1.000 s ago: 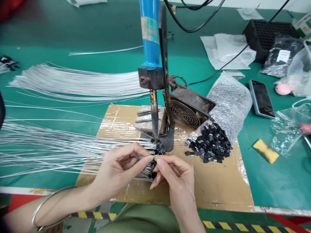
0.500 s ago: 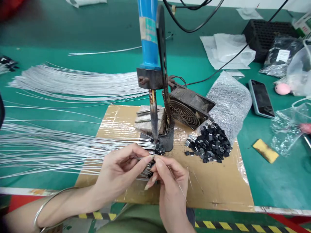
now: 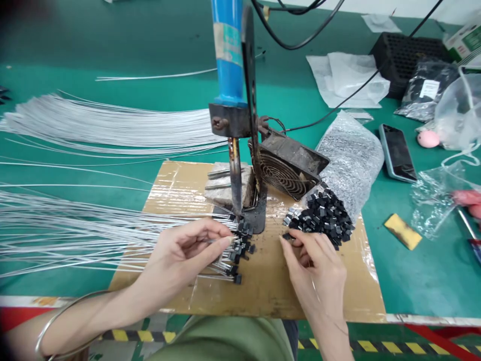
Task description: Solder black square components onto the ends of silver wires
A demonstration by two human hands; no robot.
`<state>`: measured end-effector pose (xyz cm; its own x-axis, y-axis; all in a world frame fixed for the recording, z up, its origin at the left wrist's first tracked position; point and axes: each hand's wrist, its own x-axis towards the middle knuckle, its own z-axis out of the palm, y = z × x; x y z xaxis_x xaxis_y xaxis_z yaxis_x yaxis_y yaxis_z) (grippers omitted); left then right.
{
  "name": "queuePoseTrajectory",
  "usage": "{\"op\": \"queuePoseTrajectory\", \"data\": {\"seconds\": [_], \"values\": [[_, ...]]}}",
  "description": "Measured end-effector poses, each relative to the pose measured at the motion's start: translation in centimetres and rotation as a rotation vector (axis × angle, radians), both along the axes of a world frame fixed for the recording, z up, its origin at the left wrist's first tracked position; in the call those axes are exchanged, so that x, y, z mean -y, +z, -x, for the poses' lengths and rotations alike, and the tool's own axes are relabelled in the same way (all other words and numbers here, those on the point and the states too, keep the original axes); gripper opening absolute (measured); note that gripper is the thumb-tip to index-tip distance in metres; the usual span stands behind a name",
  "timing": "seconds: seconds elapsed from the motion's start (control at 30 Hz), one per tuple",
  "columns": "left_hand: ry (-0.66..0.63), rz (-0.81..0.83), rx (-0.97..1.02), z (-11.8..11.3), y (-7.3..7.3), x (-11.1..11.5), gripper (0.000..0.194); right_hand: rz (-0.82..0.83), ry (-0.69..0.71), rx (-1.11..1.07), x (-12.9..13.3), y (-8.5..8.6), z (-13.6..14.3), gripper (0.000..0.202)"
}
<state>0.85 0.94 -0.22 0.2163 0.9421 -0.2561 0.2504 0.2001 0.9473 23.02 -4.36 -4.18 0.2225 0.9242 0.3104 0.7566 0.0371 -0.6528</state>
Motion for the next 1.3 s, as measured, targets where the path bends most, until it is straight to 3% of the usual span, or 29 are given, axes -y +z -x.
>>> {"op": "queuePoseTrajectory", "data": {"seconds": [0.13,0.27,0.4,0.6,0.77,0.87,1.07,1.3], "values": [[-0.015,-0.018,-0.02,0.0,0.2,-0.1,0.016,0.007,0.051,0.13,-0.6,-0.3,-0.4,0.015],[-0.014,-0.021,-0.038,-0.1,0.2,-0.1,0.017,0.08,0.022,0.133,-0.6,-0.2,-0.2,0.024],[-0.009,-0.014,-0.042,-0.1,0.3,-0.1,0.017,0.109,0.013,0.089,-0.1,0.2,0.0,0.021],[-0.021,0.0,-0.084,0.0,0.4,-0.3,0.02,0.105,-0.124,-0.276,0.7,0.9,1.2,0.012],[-0.026,0.037,-0.098,0.1,1.0,-0.4,0.021,0.074,-0.153,-0.631,0.2,1.9,3.3,0.01],[-0.042,0.064,-0.113,0.1,1.4,-0.6,0.022,0.118,-0.101,-0.785,-0.2,2.3,4.5,0.004],[-0.089,0.126,0.02,0.0,2.1,-1.1,0.017,0.2,0.012,-0.994,-0.4,2.1,6.2,0.006],[-0.091,0.172,0.166,0.0,2.3,-1.2,0.013,0.228,0.04,-1.058,-0.4,1.8,6.9,0.007]]}}
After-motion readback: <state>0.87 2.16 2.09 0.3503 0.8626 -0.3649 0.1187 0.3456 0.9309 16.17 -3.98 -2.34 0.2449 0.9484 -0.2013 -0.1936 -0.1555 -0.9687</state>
